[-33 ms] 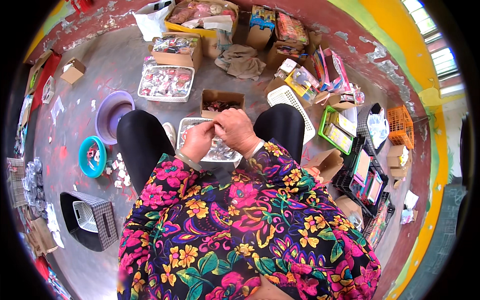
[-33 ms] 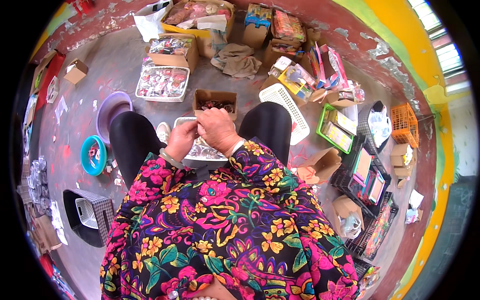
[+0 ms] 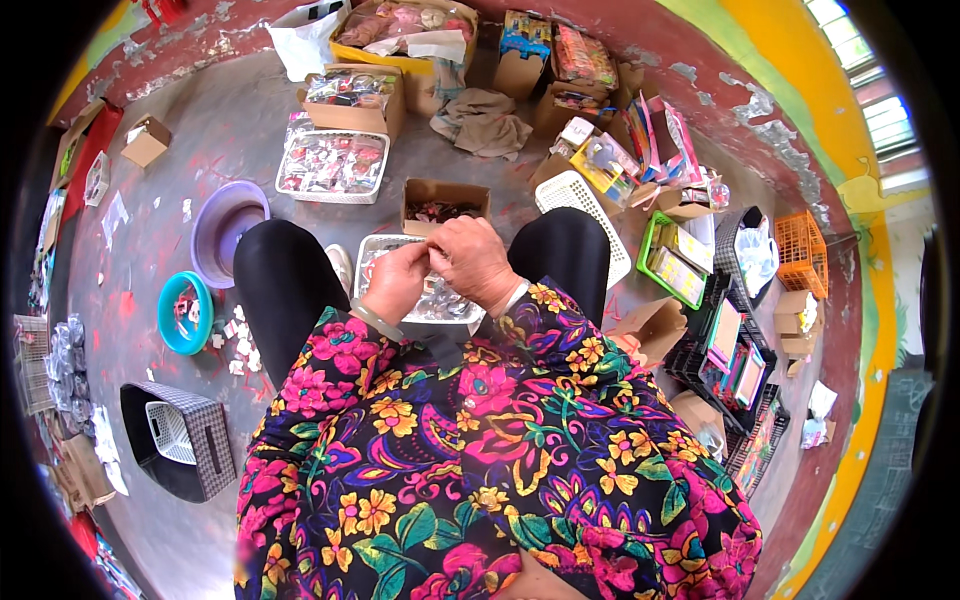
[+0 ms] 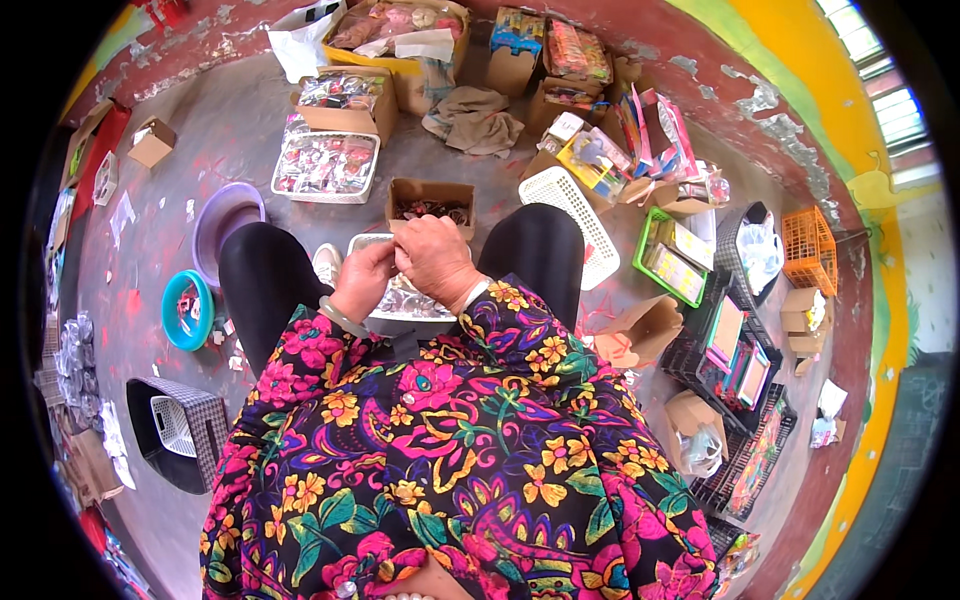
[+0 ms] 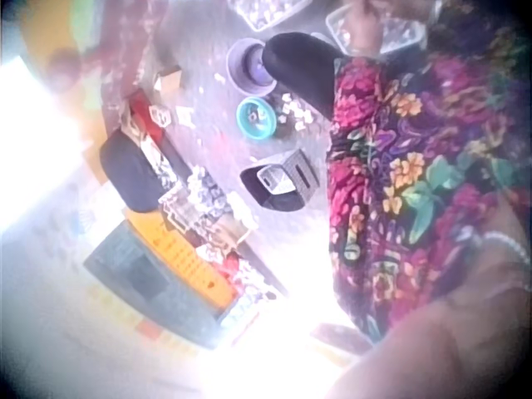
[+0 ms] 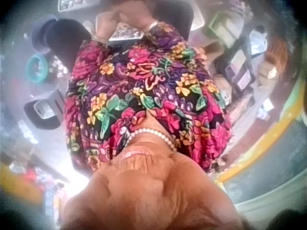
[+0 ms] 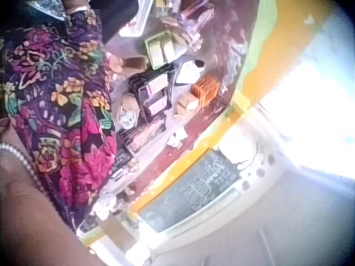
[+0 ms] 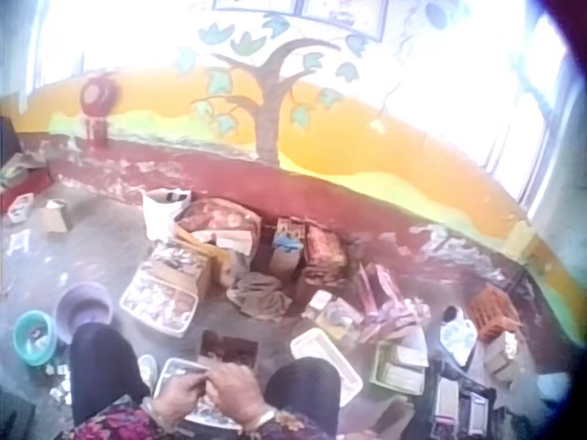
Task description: The person sits on the floor and repeatedly picks up small red and white craft items from a cardboard box. They place each item into a small clear plastic bag, seal the bag, and then place the packaged item into a white plastic basket. The process is repeated continuously throughout the clip.
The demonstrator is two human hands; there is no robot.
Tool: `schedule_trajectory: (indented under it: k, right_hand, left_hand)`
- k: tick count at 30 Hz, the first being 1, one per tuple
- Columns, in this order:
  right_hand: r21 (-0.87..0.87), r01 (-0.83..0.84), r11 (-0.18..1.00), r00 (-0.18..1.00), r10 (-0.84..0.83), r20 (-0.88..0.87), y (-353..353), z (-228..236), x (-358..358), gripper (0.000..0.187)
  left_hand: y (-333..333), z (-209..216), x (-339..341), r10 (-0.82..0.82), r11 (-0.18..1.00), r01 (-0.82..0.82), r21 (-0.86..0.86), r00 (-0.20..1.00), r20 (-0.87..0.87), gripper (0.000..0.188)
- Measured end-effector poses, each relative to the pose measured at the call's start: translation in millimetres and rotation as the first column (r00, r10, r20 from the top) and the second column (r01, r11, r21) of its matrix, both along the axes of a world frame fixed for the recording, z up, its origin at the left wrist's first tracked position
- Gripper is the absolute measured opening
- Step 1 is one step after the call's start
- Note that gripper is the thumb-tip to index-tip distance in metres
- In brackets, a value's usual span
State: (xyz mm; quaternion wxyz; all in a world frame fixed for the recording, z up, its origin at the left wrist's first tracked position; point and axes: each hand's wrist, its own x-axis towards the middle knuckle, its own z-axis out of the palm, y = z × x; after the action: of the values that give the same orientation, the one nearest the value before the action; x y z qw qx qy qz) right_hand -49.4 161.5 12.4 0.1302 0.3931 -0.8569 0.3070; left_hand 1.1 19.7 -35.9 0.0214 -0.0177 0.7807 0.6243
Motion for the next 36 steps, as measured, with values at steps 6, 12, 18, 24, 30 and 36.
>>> schedule_trajectory:
  k: [6,12,18,24,30,36]
  right_hand:
    - [0.011,-0.007,1.0,0.999,0.007,0.037,0,-1,-3,0.009]
    - [0.02,-0.023,1.0,0.997,0.022,0.075,1,-1,-4,0.01]
    - [-0.003,-0.008,1.0,0.999,0.009,0.043,0,0,-5,0.007]
    - [-0.011,-0.019,1.0,0.995,0.02,0.095,2,-2,-7,0.008]
    - [-0.018,-0.021,1.0,0.991,0.023,0.129,3,3,-5,0.01]
    - [-0.034,-0.003,0.999,0.982,0.009,0.19,5,4,-6,0.011]
  left_hand:
    - [-2,-5,-2,-0.015,0.994,0.014,-0.109,1.0,-0.012,0.025]
    - [2,16,1,0.029,0.992,-0.033,-0.125,0.999,-0.034,0.024]
    - [-1,3,-1,-0.001,0.992,-0.003,-0.129,1.0,-0.027,0.024]
    - [3,-13,-2,0.058,0.998,-0.056,0.02,0.994,-0.094,0.02]
    - [3,6,-2,-0.012,0.875,-0.094,0.475,0.976,0.216,0.023]
    - [-3,31,0,-0.163,0.73,-0.117,0.673,0.927,0.338,0.028]
